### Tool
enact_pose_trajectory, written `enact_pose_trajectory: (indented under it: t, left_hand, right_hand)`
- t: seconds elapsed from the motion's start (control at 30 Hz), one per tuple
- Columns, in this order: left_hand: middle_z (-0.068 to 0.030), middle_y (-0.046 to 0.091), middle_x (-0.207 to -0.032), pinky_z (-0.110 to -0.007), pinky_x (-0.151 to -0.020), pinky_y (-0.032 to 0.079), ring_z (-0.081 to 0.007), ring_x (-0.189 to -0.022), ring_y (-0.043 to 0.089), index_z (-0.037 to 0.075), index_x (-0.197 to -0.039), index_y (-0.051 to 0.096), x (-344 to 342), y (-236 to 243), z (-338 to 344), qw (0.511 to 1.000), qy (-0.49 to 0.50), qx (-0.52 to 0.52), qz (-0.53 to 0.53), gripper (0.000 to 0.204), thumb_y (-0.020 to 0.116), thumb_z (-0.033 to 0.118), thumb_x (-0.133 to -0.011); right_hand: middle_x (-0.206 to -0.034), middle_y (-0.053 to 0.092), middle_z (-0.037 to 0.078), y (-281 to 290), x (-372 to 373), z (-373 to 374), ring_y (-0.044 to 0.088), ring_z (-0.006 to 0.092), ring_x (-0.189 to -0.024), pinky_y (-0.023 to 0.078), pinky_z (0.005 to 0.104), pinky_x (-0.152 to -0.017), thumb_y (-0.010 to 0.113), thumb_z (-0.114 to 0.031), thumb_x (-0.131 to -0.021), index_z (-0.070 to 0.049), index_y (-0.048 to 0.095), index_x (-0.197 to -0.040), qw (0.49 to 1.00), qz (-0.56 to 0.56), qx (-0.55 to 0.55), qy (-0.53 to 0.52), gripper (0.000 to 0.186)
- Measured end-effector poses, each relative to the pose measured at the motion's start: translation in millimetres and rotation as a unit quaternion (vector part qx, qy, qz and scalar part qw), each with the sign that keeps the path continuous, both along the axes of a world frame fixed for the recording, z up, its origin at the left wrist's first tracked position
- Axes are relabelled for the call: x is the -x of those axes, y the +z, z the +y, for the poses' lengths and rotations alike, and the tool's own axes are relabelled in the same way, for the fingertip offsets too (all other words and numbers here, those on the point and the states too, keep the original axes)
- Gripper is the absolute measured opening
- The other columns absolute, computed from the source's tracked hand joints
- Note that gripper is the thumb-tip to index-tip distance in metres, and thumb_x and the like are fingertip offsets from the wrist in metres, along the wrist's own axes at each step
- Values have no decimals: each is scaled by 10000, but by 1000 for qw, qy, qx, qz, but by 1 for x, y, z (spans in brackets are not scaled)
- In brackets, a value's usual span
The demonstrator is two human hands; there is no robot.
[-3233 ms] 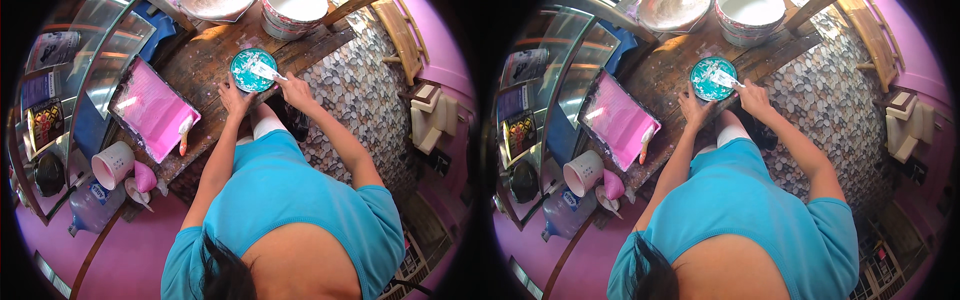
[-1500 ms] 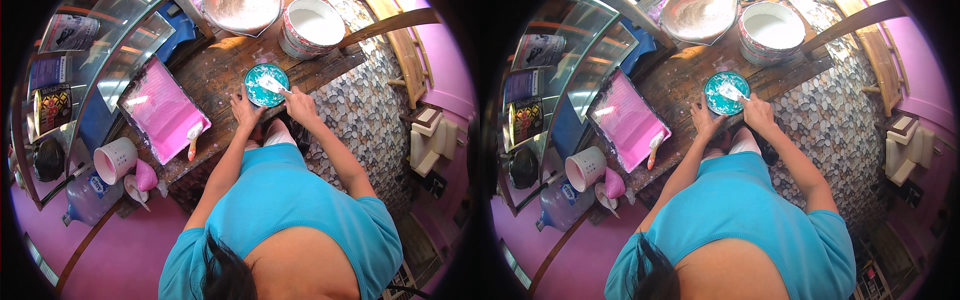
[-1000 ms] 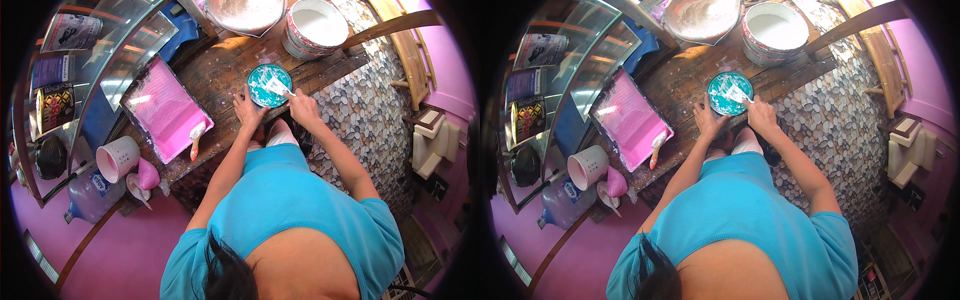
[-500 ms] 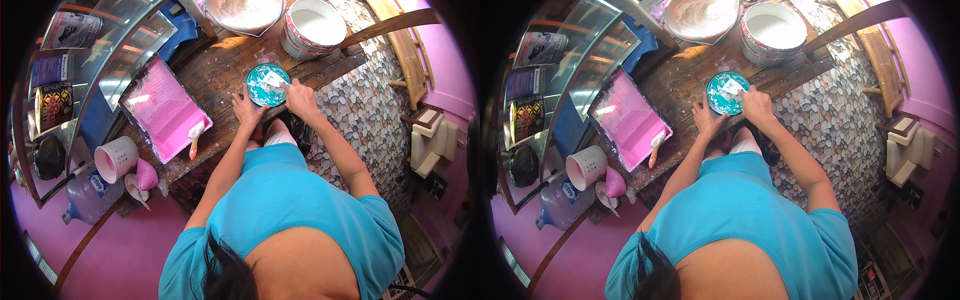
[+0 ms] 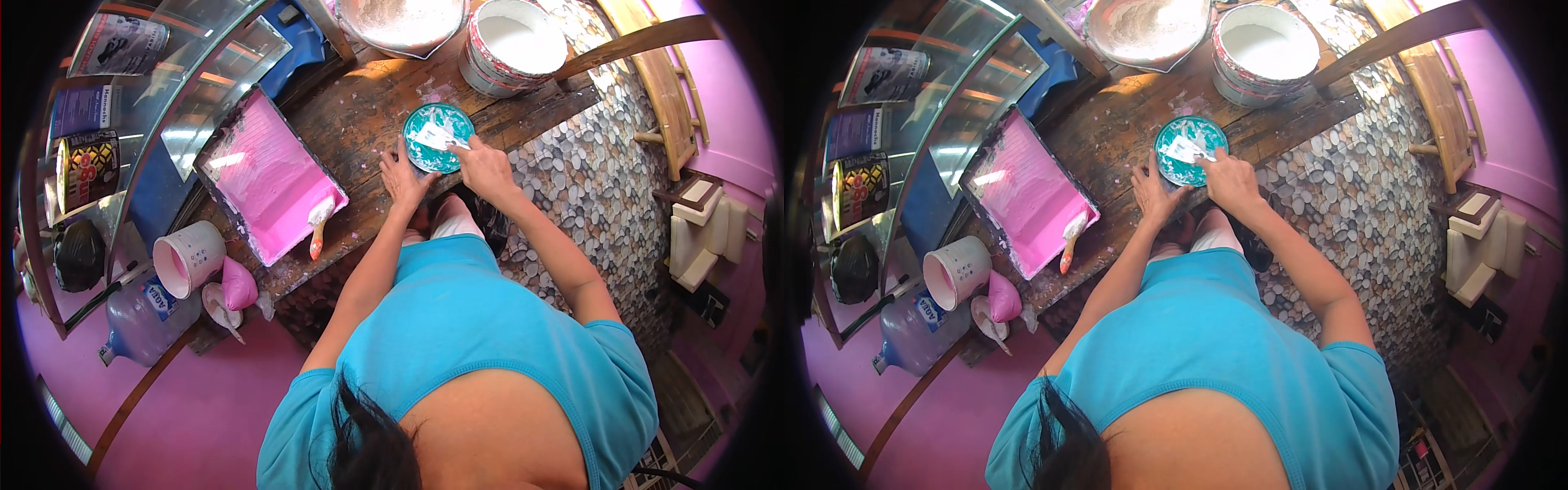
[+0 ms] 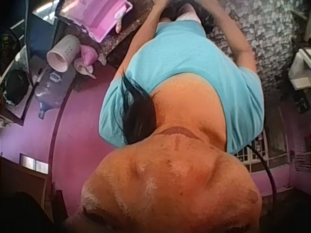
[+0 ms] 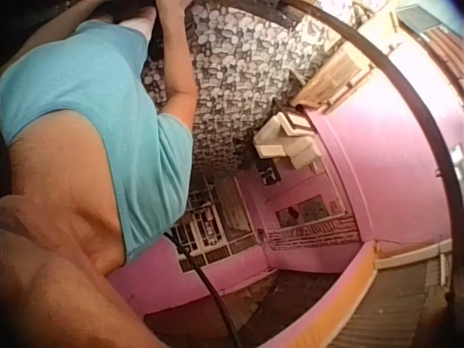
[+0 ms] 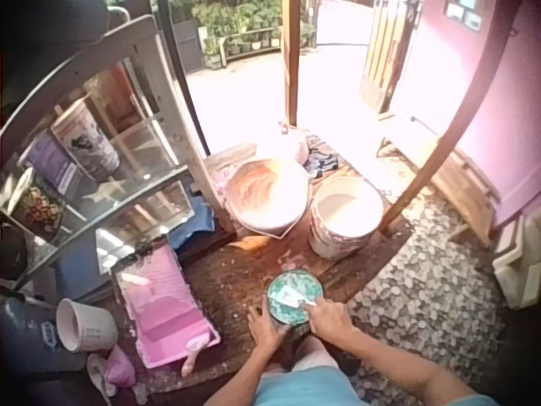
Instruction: The person mixes a white substance in a small bowl with a spatula and applies it to a textured wall surface.
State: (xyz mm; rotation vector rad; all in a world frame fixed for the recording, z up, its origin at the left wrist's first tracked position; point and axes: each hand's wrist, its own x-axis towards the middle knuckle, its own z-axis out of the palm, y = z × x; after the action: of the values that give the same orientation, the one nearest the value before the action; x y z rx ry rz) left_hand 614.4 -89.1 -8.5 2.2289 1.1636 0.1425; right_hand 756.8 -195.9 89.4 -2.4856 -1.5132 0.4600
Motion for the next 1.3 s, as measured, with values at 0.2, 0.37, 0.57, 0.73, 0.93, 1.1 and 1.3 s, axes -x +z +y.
enact_pose_trajectory:
  t: [0.2, 0.37, 0.57, 0.73, 0.93, 1.1, 1.3]
  left_hand:
    - [-203, 420, -1245, -486, -929, 423, -394, -1103, 467, 121, -1473, 338, -2, 3, -2, 1000, 5, 13, 2, 1151, 916, 409, -520]
    - [-202, 419, -1244, -487, -931, 422, -395, -1103, 464, 120, -1474, 336, 0, 1, 0, 1000, 5, 2, -9, 1147, 917, 398, -525]
    - [-195, 419, -1236, -484, -928, 421, -391, -1098, 464, 122, -1476, 334, -1, -1, 0, 1000, 1, 2, -3, 1151, 916, 412, -526]
    - [-192, 420, -1234, -484, -925, 419, -390, -1094, 465, 128, -1479, 331, 1, -3, -1, 1000, 7, -7, 1, 1156, 916, 420, -525]
    - [-198, 417, -1247, -491, -938, 419, -393, -1107, 463, 129, -1480, 328, -2, -3, -1, 1000, -2, -4, -11, 1165, 910, 449, -524]
    - [-215, 413, -1260, -495, -949, 416, -404, -1123, 459, 126, -1483, 318, -1, -1, -1, 1000, 2, 5, -9, 1174, 910, 454, -524]
    - [-226, 416, -1264, -503, -950, 415, -415, -1131, 457, 127, -1480, 321, -1, 1, 1, 1000, 3, 8, -5, 1170, 908, 453, -523]
  right_hand:
    - [-966, 625, 192, -12, 4, 9, 680, 350, -809, 539, 446, -685, 588, -78, -806, -148, 715, -1128, 997, -19, 51, 55, 353]
    - [-971, 629, 196, 1, -12, -3, 677, 346, -812, 547, 427, -699, 621, -47, -747, -123, 721, -1092, 996, -34, 24, 74, 366]
    - [-967, 630, 197, -8, -1, -4, 674, 344, -803, 548, 430, -686, 618, -39, -742, -117, 727, -1064, 997, -20, 26, 73, 350]
    - [-909, 635, 181, -4, -20, -14, 682, 338, -731, 547, 436, -658, 616, -54, -754, -126, 727, -1080, 996, -27, 2, 81, 352]
    - [-938, 642, 225, -19, -9, 33, 680, 345, -686, 545, 430, -598, 610, -81, -766, -82, 724, -1043, 995, -51, 30, 77, 299]
    - [-850, 672, 221, -8, -5, 26, 701, 295, -676, 562, 359, -573, 677, -113, -714, -15, 723, -757, 986, -87, 49, 134, 116]
    - [-844, 676, 224, 1, -18, 47, 705, 294, -699, 565, 362, -583, 696, -117, -681, -11, 724, -760, 985, -98, 30, 139, 135]
